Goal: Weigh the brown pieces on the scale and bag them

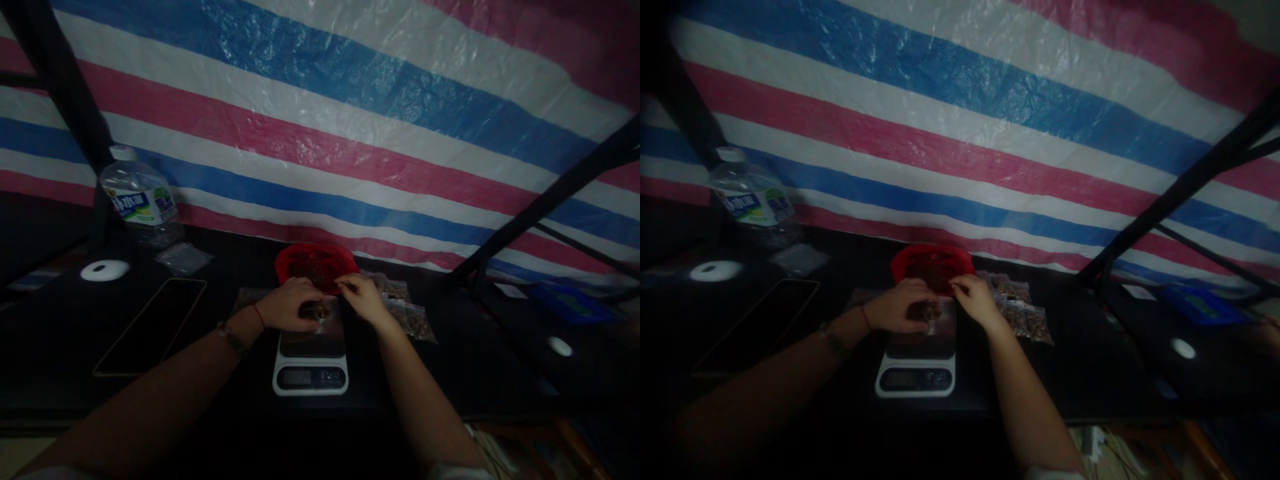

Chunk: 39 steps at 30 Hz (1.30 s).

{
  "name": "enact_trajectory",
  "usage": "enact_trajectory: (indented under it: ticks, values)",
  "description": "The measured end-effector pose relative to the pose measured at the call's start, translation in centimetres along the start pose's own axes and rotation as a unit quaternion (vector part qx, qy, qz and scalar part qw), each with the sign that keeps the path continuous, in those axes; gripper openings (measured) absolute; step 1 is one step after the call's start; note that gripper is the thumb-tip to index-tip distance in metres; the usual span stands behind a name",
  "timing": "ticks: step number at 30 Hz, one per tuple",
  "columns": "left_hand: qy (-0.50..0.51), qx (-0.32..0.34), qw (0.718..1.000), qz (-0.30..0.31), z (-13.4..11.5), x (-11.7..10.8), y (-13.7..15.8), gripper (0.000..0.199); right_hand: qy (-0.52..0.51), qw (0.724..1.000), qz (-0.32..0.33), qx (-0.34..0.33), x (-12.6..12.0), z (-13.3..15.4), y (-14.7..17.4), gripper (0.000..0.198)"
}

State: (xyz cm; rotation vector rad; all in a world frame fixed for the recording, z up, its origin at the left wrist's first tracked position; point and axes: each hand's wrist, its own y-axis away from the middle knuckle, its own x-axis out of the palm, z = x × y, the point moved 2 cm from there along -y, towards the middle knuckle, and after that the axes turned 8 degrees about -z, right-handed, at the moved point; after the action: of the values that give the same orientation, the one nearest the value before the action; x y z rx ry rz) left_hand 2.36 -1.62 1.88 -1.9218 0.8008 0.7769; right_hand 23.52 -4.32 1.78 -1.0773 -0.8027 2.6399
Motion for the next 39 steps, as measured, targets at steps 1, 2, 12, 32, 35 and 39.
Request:
enact_trajectory:
  ticks: [1, 2, 12, 32, 35, 39]
  values:
    - [0.006, 0.003, 1.000, -0.008, 0.1, -0.2, 0.0, 0.051, -0.003, 1.000, -0.003, -0.005, 0.0, 0.1, 0.0, 0.019]
    - [0.012, 0.004, 1.000, -0.021, 0.3, -0.5, 0.0, 0.054, -0.008, 1.000, -0.005, -0.011, 0.0, 0.3, 0.0, 0.019]
    - [-0.026, -0.244, 0.969, 0.023, 3.5, -6.8, 0.8, 0.031, -0.049, 0.995, 0.030, -0.077, 0.2, 4.1, 0.5, 0.009]
    - [0.125, -0.311, 0.930, -0.151, 4.7, -5.4, 6.2, 0.046, 0.007, 0.995, -0.063, -0.074, 0.4, 1.0, 0.2, 0.014]
    - [0.319, -0.264, 0.847, -0.334, 4.4, -6.6, 5.3, 0.051, -0.002, 0.996, -0.056, -0.073, 0.4, 1.2, 0.2, 0.015]
    - [0.493, -0.211, 0.709, -0.458, 4.8, -7.0, 2.5, 0.046, -0.011, 0.996, -0.053, -0.069, 0.4, 1.0, 0.2, 0.015]
